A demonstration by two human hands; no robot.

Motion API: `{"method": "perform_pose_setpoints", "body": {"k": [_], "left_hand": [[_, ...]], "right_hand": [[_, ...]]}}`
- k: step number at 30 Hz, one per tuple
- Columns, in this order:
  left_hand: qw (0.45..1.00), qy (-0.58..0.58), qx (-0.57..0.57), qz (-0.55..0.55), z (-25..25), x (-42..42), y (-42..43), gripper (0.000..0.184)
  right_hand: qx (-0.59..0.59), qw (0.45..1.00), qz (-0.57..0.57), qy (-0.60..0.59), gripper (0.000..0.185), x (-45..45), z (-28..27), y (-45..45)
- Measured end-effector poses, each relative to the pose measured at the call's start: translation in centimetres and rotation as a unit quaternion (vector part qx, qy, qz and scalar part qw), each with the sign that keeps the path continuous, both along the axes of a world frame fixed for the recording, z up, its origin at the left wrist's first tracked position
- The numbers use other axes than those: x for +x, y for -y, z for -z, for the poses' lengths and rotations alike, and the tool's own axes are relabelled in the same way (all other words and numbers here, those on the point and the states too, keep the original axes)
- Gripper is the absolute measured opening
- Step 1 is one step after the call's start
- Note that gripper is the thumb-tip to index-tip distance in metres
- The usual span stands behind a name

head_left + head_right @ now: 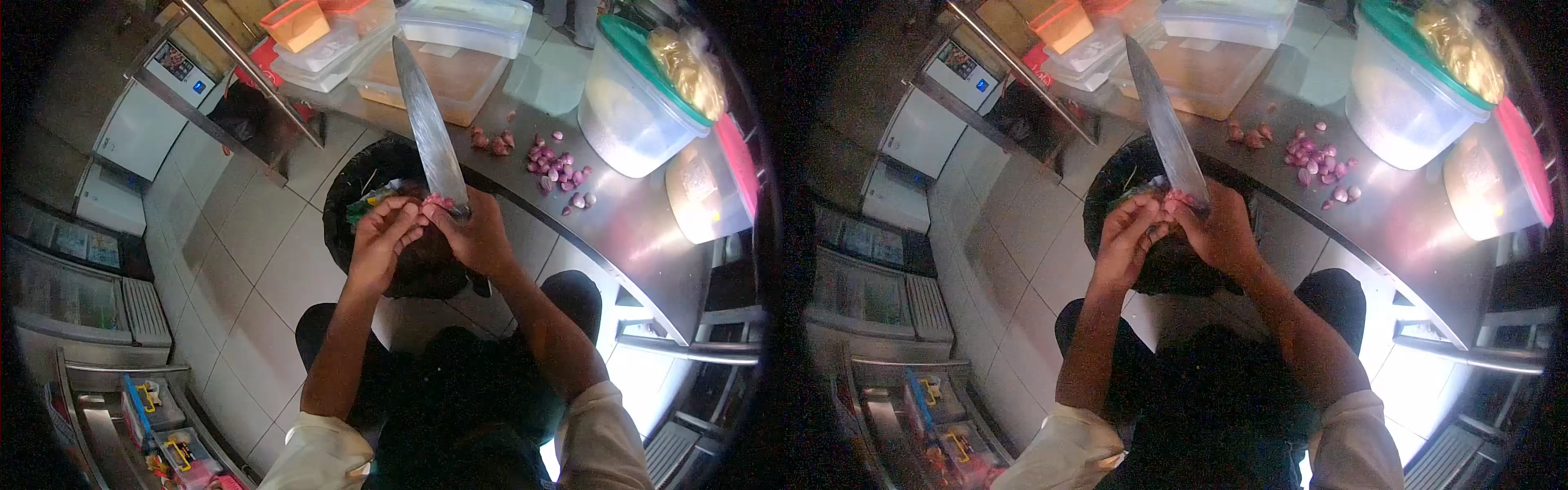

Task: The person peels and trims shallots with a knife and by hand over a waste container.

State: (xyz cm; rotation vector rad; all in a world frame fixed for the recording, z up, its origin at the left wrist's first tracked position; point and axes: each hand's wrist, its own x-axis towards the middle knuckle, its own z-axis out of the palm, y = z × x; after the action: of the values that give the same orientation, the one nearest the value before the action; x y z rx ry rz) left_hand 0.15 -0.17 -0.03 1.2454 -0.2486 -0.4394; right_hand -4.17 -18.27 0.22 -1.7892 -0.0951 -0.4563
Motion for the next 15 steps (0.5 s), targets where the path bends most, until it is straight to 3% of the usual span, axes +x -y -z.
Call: {"method": "perform_pose_setpoints", "body": {"k": [8,10,15], "left_hand": [[0.996,-0.07,-0.057,0.017,-1.5,-0.6,0.5,0.023],[1.0,-0.003,0.008,0.022,-2.3,-0.7,0.7,0.02],[1.0,0.028,0.008,0.0,-0.1,0.0,0.2,0.022]], "right_hand": [[0.02,0.999,-0.004,-0.033,0.026,-0.1,0.2,-0.1],[-0.007,1.0,0.025,-0.014,0.027,0.0,0.3,0.0],[-0.009,0.999,0.025,-0.022,0.027,-0.3,-0.9,-0.1]]}}
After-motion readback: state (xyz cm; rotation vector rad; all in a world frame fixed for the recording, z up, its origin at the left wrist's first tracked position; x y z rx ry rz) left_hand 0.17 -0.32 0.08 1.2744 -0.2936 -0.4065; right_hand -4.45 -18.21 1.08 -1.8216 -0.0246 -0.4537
